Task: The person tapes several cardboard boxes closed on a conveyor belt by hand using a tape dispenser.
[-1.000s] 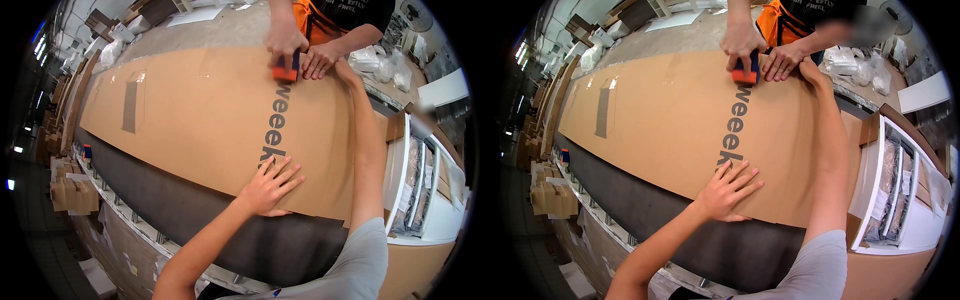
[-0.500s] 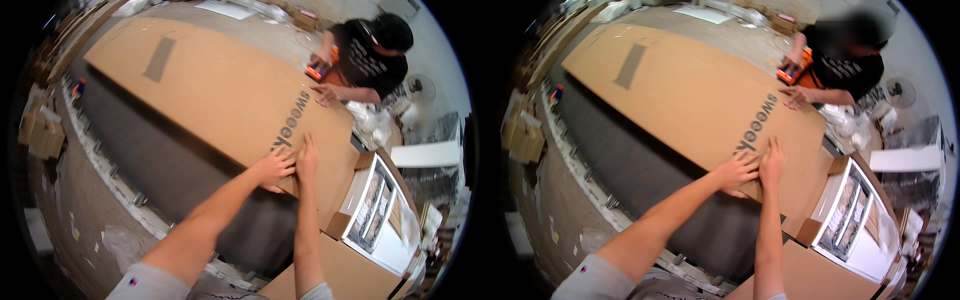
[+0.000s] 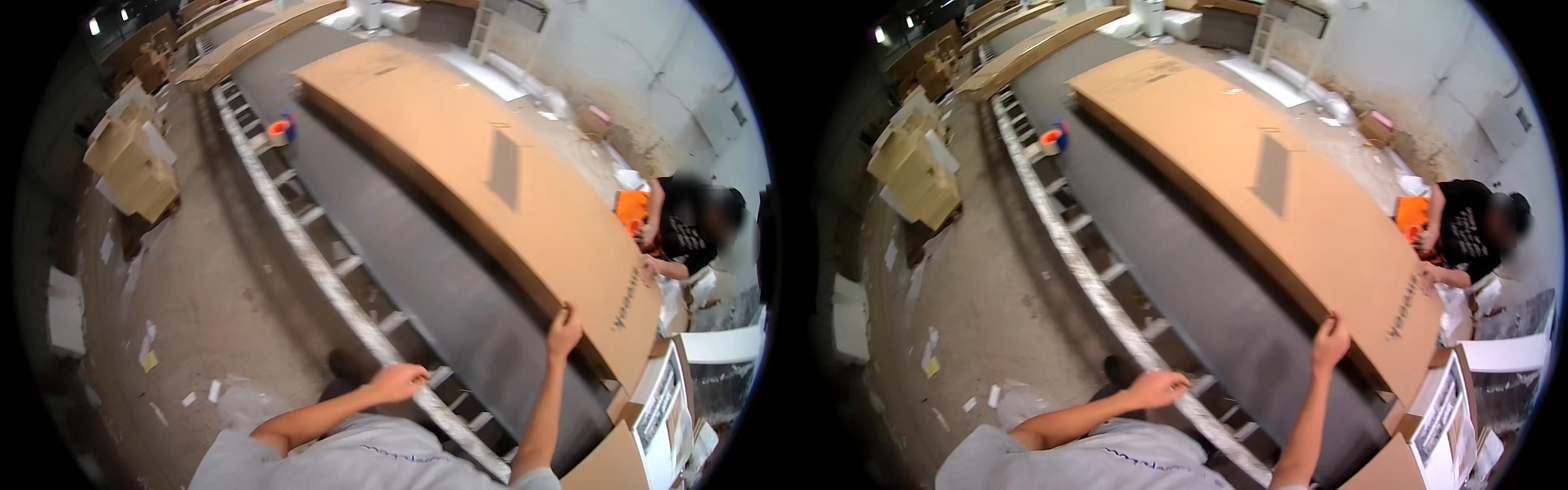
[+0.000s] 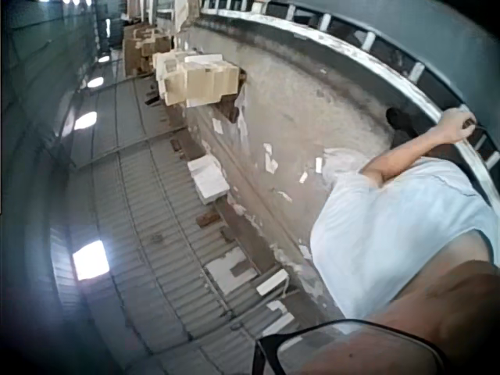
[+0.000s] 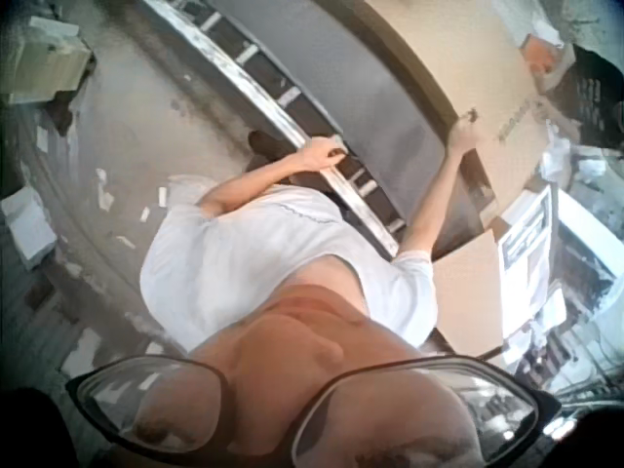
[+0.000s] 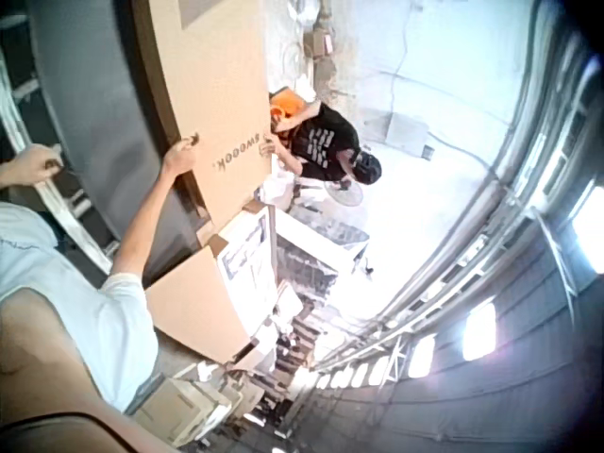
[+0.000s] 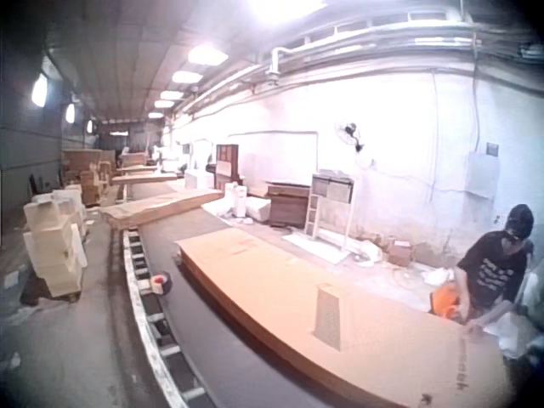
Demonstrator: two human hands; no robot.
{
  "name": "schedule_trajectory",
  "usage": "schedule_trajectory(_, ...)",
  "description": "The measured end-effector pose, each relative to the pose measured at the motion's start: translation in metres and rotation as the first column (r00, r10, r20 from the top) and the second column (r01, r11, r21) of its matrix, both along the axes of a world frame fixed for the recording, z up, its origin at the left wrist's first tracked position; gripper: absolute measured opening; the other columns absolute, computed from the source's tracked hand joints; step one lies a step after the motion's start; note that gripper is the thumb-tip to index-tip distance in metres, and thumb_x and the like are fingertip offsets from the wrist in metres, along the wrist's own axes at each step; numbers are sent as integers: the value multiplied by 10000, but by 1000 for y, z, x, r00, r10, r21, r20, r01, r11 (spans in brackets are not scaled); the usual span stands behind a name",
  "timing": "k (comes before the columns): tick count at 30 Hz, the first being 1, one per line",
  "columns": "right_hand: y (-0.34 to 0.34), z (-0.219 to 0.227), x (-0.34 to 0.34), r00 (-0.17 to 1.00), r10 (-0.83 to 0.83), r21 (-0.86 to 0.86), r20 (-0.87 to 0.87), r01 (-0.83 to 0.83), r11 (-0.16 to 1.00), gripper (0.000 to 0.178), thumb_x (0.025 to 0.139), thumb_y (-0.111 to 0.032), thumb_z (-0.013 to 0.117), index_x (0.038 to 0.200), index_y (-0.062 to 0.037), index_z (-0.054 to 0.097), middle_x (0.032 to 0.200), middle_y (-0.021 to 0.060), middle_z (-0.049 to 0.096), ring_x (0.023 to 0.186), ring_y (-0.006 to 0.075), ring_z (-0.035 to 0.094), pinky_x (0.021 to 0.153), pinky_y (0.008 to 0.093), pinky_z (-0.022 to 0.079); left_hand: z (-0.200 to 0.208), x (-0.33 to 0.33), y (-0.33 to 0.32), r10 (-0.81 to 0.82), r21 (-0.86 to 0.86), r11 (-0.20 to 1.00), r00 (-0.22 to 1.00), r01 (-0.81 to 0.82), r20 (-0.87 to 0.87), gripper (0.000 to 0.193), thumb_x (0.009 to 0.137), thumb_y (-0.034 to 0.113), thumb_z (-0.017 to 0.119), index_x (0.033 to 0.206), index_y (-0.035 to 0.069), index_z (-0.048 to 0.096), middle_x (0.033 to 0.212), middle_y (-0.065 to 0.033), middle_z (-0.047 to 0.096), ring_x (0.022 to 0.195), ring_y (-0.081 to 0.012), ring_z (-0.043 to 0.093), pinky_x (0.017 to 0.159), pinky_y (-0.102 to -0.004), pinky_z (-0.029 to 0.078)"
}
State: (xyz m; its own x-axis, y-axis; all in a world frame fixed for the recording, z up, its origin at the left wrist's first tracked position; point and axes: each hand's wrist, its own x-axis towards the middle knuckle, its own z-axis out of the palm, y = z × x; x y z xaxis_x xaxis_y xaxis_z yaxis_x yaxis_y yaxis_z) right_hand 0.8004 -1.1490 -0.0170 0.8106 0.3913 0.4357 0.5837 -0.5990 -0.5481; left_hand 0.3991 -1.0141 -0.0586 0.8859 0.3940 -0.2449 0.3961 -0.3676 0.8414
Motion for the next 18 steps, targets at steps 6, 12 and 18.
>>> schedule_trajectory(6,375,-97,-244,464,552,452,-692,-317,834,315,995,-153,636,1276,-10,621,1116,92,691,885,147,681,775,303,558,67,-171,281,707,134,676,689,-724,158,198,963,167,659,1099,34,715,1000,-135,759,900,-255,743,816,-349,575)
schedule_trajectory(12,720,-56,-364,242,606,543,-758,-282,791,553,895,-206,714,1374,-8,521,1073,57,655,927,175,658,761,308,545,88,-256,467,783,203,535,571,-820,245,185,964,122,664,1099,6,713,1030,-121,761,947,-209,734,830,-339,573)
schedule_trajectory(18,951,-74,-336,646,354,290,-676,-209,934,846,763,-415,815,1424,8,500,1421,242,471,1296,375,516,1096,430,441,121,-186,696,589,324,619,696,-715,410,157,906,106,675,1047,56,721,1052,-116,713,1010,-314,648,918,-405,495)
